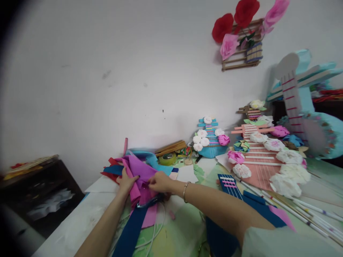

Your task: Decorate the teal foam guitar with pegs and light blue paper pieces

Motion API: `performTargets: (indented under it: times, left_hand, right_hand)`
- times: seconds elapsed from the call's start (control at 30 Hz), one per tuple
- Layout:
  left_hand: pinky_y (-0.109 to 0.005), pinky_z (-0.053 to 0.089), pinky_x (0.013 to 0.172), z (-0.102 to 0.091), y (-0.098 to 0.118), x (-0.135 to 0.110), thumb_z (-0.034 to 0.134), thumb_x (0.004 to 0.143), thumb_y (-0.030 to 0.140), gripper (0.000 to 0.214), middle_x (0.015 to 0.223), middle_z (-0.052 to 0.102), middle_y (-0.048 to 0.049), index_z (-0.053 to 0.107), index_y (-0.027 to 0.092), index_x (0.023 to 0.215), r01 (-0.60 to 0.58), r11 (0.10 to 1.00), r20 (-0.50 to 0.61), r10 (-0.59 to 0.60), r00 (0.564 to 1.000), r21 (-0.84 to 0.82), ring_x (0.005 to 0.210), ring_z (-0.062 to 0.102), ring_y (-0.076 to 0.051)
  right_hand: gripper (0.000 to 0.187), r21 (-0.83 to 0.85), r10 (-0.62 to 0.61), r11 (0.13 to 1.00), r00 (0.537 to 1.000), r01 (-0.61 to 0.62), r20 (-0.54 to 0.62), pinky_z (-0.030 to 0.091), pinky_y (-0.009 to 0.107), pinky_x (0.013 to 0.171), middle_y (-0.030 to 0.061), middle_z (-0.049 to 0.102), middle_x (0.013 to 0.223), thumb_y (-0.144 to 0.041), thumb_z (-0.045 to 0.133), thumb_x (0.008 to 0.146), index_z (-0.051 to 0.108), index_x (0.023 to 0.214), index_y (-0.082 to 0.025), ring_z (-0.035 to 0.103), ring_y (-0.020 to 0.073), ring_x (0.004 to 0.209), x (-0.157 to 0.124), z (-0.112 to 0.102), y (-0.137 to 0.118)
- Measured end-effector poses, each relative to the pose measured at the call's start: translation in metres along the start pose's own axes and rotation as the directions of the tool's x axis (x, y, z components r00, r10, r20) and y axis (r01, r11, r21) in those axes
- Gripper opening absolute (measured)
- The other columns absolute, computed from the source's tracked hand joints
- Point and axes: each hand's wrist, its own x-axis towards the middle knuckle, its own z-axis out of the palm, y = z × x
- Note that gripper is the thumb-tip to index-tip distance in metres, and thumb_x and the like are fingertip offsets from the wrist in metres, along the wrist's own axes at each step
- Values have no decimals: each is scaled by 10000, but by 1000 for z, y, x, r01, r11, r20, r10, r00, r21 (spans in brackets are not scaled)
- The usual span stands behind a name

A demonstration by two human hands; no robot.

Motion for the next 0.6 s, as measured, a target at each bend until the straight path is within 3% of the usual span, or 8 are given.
performTargets:
  times: [0.1,0.17,0.4,0.6]
  left_hand:
    - [-443,397,966,-1,-10,1,696,644,222,909,1282,472,-203,211,150,1409,61,995,30,-58,998,-80,1214,458,-363]
    - [-421,421,947,0,-14,1,685,653,201,924,1285,475,-202,172,146,1421,86,987,45,-81,996,-137,1153,523,-334]
    - [-372,424,971,6,-30,-1,673,649,145,919,1371,398,-189,149,160,1403,127,953,55,-116,992,-276,1168,520,-264]
    - [-384,426,976,7,-36,-2,659,652,134,895,1367,399,-196,158,136,1394,146,942,64,-133,989,-303,1193,502,-274]
  right_hand:
    - [280,-50,266,962,962,-269,-59,517,379,783,75,611,1096,-312,540,898,577,1115,-140,612,185,923,-10,3,20]
    - [324,-71,364,926,927,-370,-89,514,414,810,85,577,1162,-321,545,896,540,1174,-155,598,203,973,-14,7,28]
    - [325,-61,462,884,886,-464,-39,511,406,822,99,577,1165,-306,552,893,547,1170,-137,596,207,984,2,15,38]
    - [326,5,671,739,736,-673,-90,514,407,813,88,576,1168,-315,548,894,541,1178,-154,597,205,979,28,-6,69]
